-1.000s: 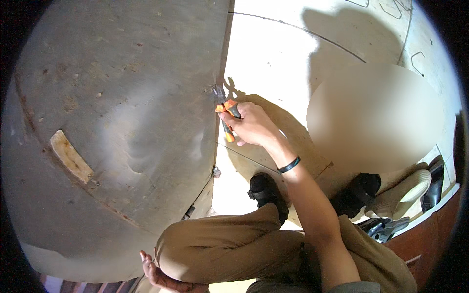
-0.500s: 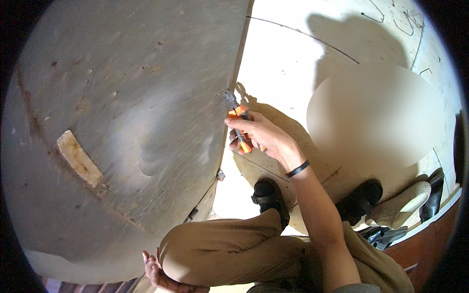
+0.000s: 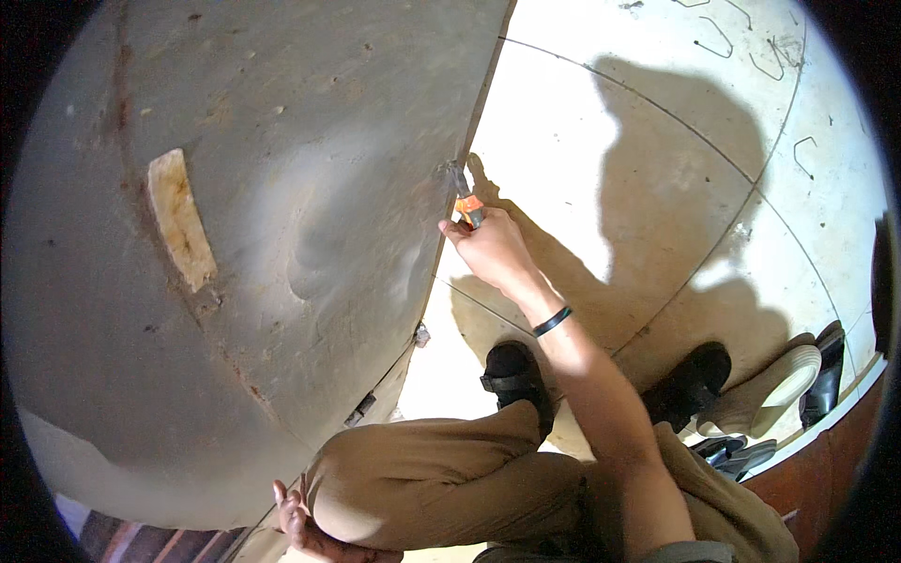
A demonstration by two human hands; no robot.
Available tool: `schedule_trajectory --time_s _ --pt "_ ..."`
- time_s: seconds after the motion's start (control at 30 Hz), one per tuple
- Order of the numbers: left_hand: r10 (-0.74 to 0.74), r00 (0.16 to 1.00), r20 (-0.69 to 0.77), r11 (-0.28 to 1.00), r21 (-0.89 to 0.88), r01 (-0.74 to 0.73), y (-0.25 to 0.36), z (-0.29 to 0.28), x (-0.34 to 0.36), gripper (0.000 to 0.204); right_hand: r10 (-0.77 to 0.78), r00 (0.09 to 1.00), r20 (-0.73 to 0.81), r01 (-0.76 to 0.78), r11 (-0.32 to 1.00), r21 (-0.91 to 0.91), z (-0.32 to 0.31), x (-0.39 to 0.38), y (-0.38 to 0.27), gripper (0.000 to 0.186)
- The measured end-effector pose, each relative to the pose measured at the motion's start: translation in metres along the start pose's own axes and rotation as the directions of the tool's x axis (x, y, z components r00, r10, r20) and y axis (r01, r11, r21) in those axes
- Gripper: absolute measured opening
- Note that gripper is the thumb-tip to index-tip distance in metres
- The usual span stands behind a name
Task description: The person uses pliers to manipulate a wire or pin on a door hinge while sitting on the floor.
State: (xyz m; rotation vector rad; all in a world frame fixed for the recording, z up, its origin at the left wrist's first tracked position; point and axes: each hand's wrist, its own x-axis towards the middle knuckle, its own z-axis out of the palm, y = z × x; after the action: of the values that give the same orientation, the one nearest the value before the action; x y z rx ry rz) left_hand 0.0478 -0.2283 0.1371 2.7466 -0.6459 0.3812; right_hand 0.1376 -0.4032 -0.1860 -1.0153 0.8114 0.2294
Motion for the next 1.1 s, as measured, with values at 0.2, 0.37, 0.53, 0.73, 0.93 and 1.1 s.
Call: schedule_trajectory --time_s 0.2,0.37,0.53,0.73,0.93,1.1 --pt "0.011 1.0 0.0 0.983 -0.181 -0.011 -0.025 -0.021 -0.02 0.1 0.025 0.996 -0.088 -0.022 0.999 0.03 0.009 -0.002 0.003 0.034" --pt "-0.033 0.99 -0.137 0.975 -0.222 0.001 -0.011 -0.007 -0.02 0.101 0.081 0.806 0.586 -0.499 0.624 0.601 -0.011 -0.005 -0.005 0.034" --pt "0.097 0.992 -0.083 0.965 -0.238 -0.114 -0.027 -0.024 -0.026 0.103 -0.226 0.673 0.704 -0.618 0.352 0.703 -0.008 -0.007 -0.001 0.036" --pt "0.055 0.996 -0.077 0.92 -0.383 -0.081 -0.101 -0.052 -0.057 0.075 0.035 0.826 0.563 -0.465 0.607 0.645 -0.01 -0.008 -0.008 0.032" --pt "0.07 0.993 -0.093 0.972 -0.216 -0.089 -0.016 -0.028 -0.03 0.096 0.164 0.986 0.001 -0.159 0.953 0.259 0.004 -0.024 0.006 0.024" --pt "0.019 0.989 -0.147 0.945 -0.32 -0.066 -0.01 -0.025 -0.041 0.105 0.255 0.965 0.059 -0.245 0.799 0.55 0.001 -0.059 0.031 0.024"
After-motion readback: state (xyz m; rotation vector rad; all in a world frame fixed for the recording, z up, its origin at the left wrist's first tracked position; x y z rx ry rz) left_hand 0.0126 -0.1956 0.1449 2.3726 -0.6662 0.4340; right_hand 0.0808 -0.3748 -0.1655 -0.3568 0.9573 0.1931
